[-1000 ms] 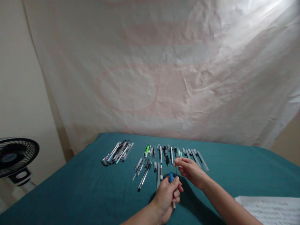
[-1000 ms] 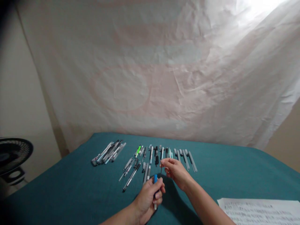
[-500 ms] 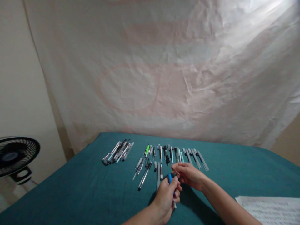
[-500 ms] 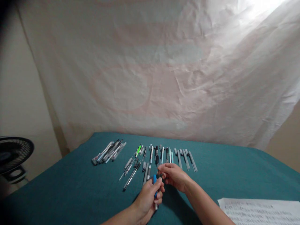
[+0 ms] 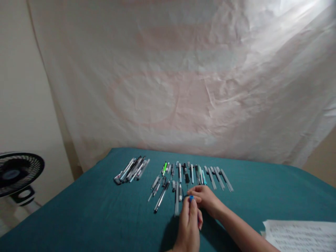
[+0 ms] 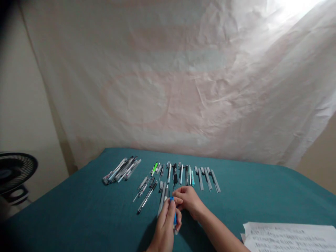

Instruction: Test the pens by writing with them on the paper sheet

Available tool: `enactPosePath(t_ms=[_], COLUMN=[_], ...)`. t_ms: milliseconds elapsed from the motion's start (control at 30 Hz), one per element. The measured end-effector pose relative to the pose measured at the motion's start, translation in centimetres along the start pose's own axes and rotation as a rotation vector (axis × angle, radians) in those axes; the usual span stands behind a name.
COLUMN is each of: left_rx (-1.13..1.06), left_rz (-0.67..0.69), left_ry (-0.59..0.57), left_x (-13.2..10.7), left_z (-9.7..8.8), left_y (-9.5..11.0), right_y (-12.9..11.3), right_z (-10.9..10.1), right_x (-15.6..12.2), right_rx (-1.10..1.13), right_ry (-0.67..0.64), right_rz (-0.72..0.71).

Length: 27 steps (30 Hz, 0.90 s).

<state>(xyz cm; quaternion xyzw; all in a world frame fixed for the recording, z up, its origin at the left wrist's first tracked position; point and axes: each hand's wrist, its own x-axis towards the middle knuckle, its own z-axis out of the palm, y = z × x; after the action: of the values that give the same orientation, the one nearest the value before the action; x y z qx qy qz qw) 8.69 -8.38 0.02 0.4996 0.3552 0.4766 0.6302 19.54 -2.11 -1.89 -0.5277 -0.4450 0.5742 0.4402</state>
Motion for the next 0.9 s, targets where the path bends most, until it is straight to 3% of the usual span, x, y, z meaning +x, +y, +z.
enactPosePath(t_ms=[133,367,533,733,900], left_rx=[0.054,0.031,0.067,0.098,0.078], left_rz=[0.069,0.023,0.124,0.203,0.154], left_ry=[-0.053,-0.064,0.045,0.203,0.184], left_x=[-0.3,-0.2,0.3,1.9,2.3], left_z=[0.0,-0.2,-0.7,-2.1,-2.3], left_y=[-0.4,-0.5,1.2,2.7,2.2], right_y=[0.6,-0.8,-1.9,-4.2,-4.5], right_z=[0.8,0.8,0.2,-0.1,1.2], right_x=[0.3,-0.7,-1.3,-3.1,-3.9], right_rx=[-0.204,-0.337,-0.278,-0.114,-0.160], right_ry=[0.018,-0.028,-0.097,-0.334,-0.351], right_rz=[-0.069,-0.169,-0.152,-0.148,-0.210])
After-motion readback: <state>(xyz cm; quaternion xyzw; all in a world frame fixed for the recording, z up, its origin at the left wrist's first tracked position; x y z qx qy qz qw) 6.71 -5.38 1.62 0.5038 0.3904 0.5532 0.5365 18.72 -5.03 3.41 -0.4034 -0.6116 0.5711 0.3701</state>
